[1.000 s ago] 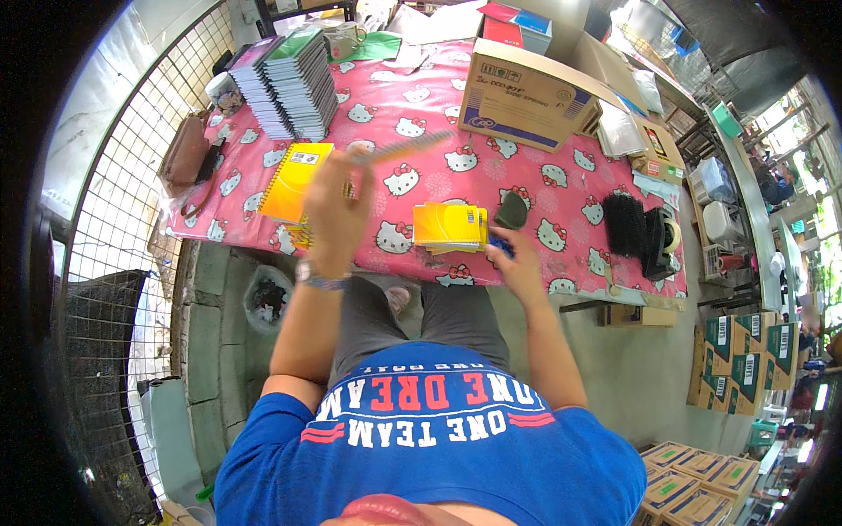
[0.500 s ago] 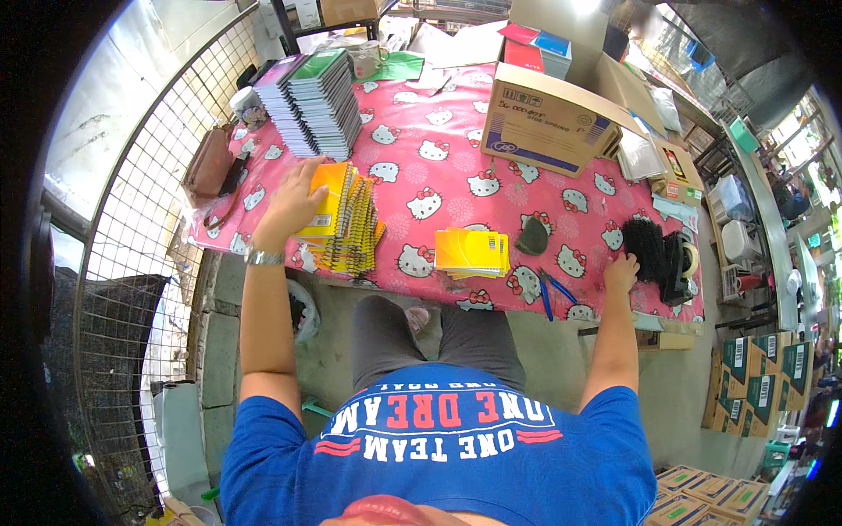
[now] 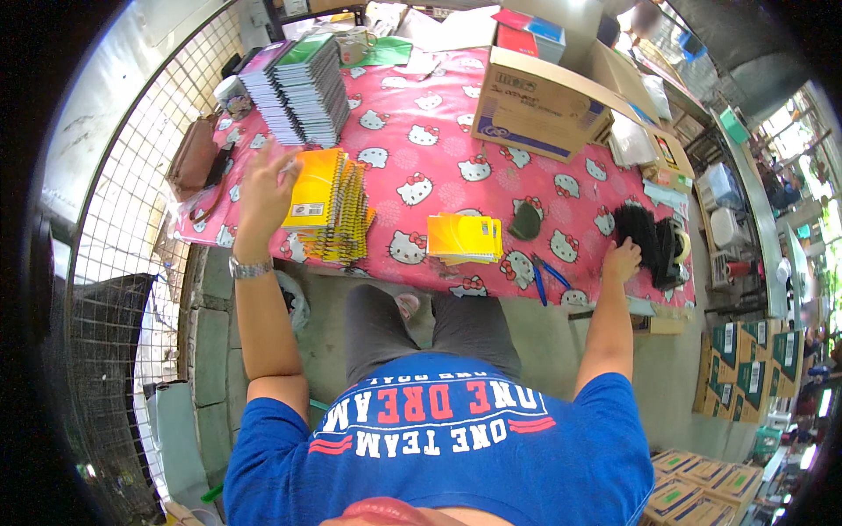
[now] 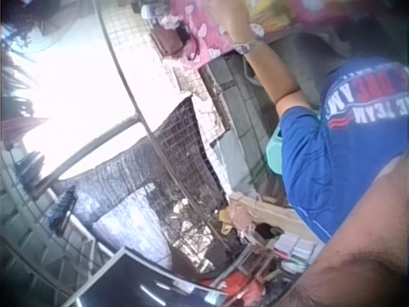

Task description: The person applies staples to the corners of small yellow notebooks using a manual stapler, then organizes them into a stack.

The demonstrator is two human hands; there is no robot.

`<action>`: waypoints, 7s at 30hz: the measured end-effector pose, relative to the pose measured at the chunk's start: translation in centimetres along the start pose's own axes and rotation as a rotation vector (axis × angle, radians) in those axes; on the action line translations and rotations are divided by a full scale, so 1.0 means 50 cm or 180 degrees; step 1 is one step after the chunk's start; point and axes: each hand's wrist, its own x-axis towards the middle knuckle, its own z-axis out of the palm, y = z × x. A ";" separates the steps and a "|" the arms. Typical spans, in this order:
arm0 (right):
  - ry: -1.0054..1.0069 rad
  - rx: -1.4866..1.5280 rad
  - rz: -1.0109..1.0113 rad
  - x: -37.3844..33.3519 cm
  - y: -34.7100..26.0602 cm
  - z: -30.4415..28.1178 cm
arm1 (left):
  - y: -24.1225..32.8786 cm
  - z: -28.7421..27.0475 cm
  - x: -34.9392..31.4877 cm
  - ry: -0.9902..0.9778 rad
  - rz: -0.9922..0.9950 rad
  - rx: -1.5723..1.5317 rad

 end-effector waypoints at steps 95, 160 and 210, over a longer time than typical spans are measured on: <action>-0.1141 0.1466 -0.3312 -0.085 -0.292 -0.109 | 0.358 0.339 -0.137 -0.0699 0.1742 -0.0995; -0.0260 0.0632 -0.1472 -0.341 -0.139 -0.088 | 0.311 0.345 -0.123 -0.1134 -0.0420 -0.3545; -0.1444 0.3686 -0.1249 -0.114 -0.429 -0.346 | -0.184 0.022 -0.031 -0.0583 -0.2198 -0.3774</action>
